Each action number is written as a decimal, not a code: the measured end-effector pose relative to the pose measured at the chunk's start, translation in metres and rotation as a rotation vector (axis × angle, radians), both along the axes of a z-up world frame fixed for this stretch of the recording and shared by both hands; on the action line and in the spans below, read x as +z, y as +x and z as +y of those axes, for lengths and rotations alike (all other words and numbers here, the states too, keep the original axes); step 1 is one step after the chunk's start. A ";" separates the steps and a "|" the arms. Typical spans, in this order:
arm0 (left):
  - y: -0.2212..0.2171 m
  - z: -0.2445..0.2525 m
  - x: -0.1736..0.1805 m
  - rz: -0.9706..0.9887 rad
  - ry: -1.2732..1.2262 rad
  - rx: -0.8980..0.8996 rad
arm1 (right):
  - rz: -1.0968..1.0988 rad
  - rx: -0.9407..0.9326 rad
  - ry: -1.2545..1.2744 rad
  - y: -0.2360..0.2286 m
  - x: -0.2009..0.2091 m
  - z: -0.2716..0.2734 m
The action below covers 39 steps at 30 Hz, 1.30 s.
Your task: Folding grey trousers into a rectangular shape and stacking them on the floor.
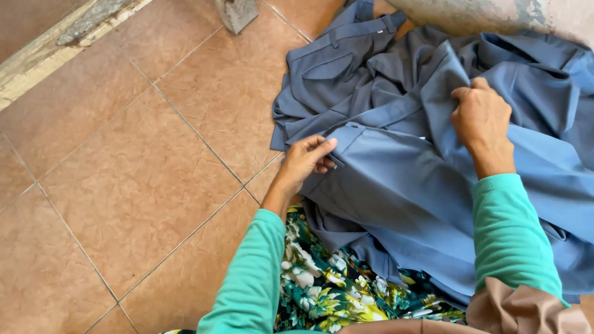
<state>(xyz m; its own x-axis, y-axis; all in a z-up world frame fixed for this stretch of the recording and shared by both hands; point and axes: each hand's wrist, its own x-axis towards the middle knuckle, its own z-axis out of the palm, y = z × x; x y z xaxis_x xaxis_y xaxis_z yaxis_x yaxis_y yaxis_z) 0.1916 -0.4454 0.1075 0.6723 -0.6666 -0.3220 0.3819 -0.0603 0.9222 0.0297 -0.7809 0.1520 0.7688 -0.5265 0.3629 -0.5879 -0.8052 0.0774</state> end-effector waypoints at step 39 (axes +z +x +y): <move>-0.047 0.104 -0.002 0.226 0.094 0.728 | 0.209 0.661 0.307 0.031 -0.104 0.351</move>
